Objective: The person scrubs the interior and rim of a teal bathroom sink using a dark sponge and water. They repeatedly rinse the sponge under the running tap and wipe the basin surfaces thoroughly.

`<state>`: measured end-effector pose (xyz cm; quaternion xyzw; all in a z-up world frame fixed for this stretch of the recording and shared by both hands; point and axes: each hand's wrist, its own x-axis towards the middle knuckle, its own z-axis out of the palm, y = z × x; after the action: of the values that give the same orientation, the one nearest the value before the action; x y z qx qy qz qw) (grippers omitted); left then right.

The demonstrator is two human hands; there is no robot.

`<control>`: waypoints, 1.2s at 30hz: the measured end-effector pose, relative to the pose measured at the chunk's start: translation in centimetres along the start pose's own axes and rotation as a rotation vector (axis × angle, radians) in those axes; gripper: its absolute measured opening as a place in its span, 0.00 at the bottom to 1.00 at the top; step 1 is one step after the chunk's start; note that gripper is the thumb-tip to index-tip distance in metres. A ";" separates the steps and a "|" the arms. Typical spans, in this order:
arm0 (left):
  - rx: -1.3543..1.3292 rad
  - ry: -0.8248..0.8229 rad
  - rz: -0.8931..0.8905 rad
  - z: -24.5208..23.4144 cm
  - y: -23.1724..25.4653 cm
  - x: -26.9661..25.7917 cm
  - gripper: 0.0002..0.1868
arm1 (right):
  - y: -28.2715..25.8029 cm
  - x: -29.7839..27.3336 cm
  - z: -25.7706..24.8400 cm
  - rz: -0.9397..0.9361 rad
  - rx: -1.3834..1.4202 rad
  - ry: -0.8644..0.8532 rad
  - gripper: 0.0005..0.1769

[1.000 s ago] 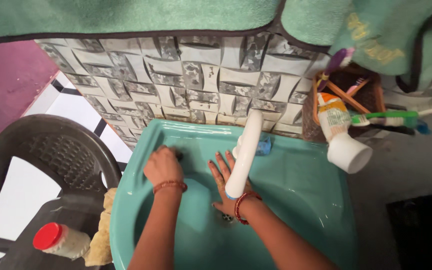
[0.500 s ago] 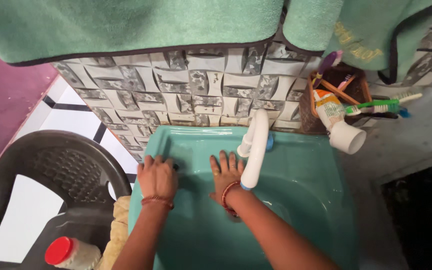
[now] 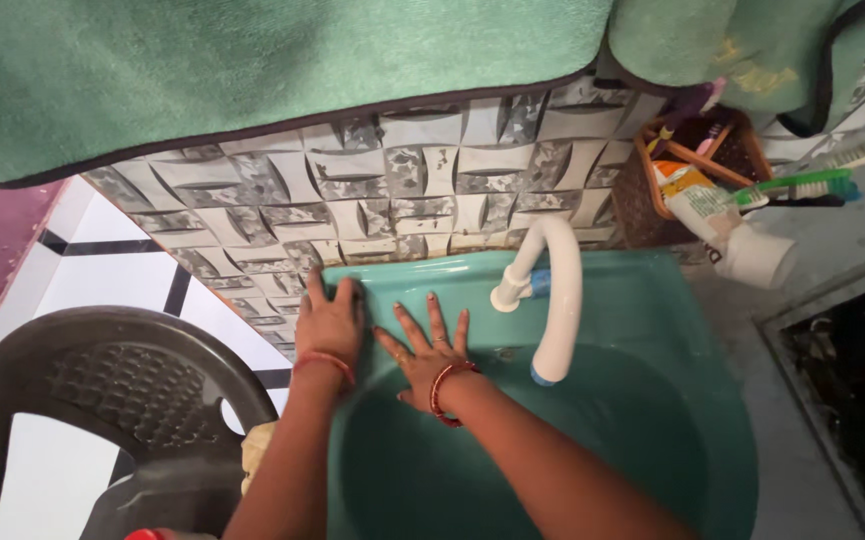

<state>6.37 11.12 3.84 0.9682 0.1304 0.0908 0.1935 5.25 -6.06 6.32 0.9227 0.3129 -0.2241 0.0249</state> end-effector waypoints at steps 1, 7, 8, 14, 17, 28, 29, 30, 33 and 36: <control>-0.063 0.030 0.044 0.4 -0.7 0.6 0.13 | 0.1 0.0 0.1 -0.004 -0.007 0.005 0.60; -0.200 0.116 0.159 1.4 -2.5 -0.2 0.16 | -0.2 0.1 0.1 0.033 0.019 -0.032 0.63; -0.202 0.141 0.160 1.3 -2.5 -1.7 0.19 | -0.1 0.1 0.1 0.038 0.016 -0.028 0.63; -0.206 0.185 0.280 -0.5 -3.2 -8.3 0.32 | -0.9 -0.1 -0.7 0.068 0.006 -0.055 0.67; -0.098 0.119 0.325 -0.4 -3.5 -6.7 0.32 | -1.2 -0.2 -1.4 0.084 -0.010 -0.066 0.69; 0.013 0.139 0.357 -0.2 -2.6 -3.8 0.26 | -5.8 -0.9 2.6 -0.065 -0.161 0.096 0.54; 0.005 0.148 0.355 -0.3 -2.4 -4.3 0.27 | -6.7 -1.5 3.1 -0.069 -0.097 0.118 0.53; -0.011 0.155 0.346 -0.5 -2.3 -5.2 0.27 | -7.7 -2.3 3.7 -0.077 -0.035 0.139 0.52; -0.057 0.144 0.323 -1.3 -2.6 -8.3 0.25 | -7.9 -4.4 4.3 -0.121 0.067 0.150 0.54; -0.082 0.150 0.343 -1.6 -2.8 -10.6 0.22 | -8.1 -5.8 5.2 -0.180 0.251 0.147 0.53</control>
<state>-4.65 11.18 2.88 0.9581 -0.0264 0.1996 0.2040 -5.68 -3.77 4.91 0.9007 0.3646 -0.1947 -0.1334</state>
